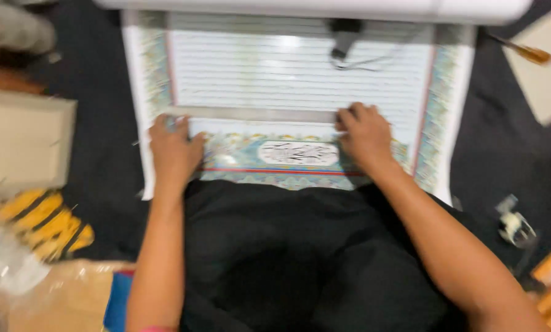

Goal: Measuring dimensions of a calligraphic artwork using a tape measure and a metal ruler, then marking cutting lines with a pen.

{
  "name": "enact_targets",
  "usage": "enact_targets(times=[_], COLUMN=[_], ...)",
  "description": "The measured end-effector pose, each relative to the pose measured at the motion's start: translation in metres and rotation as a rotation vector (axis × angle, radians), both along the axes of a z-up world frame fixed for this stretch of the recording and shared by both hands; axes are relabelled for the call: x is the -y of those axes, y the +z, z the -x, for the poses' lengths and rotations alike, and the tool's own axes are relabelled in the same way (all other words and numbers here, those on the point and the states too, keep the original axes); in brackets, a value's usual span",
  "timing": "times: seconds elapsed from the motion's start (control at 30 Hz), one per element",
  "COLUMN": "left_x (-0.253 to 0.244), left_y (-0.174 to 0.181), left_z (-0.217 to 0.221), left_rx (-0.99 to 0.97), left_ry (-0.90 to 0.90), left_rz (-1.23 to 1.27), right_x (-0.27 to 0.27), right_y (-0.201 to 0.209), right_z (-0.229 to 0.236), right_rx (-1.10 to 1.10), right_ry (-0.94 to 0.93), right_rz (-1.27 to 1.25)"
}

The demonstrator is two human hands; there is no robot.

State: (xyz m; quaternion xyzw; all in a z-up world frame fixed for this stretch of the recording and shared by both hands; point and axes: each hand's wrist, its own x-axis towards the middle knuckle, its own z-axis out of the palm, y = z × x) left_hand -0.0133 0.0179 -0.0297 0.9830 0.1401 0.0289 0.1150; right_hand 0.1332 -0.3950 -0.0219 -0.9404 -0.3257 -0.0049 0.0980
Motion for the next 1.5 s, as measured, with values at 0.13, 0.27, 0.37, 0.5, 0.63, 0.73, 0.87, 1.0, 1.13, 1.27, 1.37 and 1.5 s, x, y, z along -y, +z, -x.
enact_targets(times=[0.13,0.27,0.37,0.5,0.63,0.73,0.87,1.0,1.13,1.27,1.37,1.5], left_x=[0.001,-0.004,-0.013,-0.018,-0.022,-0.027,-0.031,-0.030,-0.012,0.076,0.157,0.273], left_y=[0.015,0.039,0.053,0.076,0.072,0.089,0.087,0.091,0.085,0.064,0.081,0.073], left_z=[-0.011,-0.010,-0.004,0.007,0.014,0.012,0.012,0.013,0.013,-0.014,-0.046,-0.086], left_rx=[0.092,0.004,-0.126,-0.272,-0.194,-0.269,-0.260,-0.248,-0.245,-0.025,-0.139,-0.184], left_ry=[0.171,0.506,0.577,0.540,0.607,0.620,0.635,0.660,0.470,0.142,-0.125,-0.258], left_rz=[0.171,0.609,0.775,0.988,1.292,1.210,1.131,1.128,1.004,0.930,0.866,0.759], right_x=[0.006,0.016,0.012,0.012,0.017,0.022,0.020,0.017,0.044,0.127,0.198,0.292], right_y=[-0.015,-0.017,-0.010,-0.004,0.001,-0.003,-0.002,0.004,0.021,0.073,0.087,0.070], right_z=[-0.002,0.002,0.002,0.004,0.001,-0.004,-0.001,0.003,-0.013,-0.021,-0.024,-0.039], right_rx=[0.145,0.211,0.221,0.174,0.081,0.111,0.237,0.260,0.297,0.379,0.437,0.484], right_ry=[0.062,0.049,0.040,0.016,0.082,0.178,0.205,0.225,0.217,0.139,0.089,0.012], right_rz=[0.030,0.073,0.088,0.155,0.126,0.162,0.197,0.141,0.184,0.366,0.349,0.520])
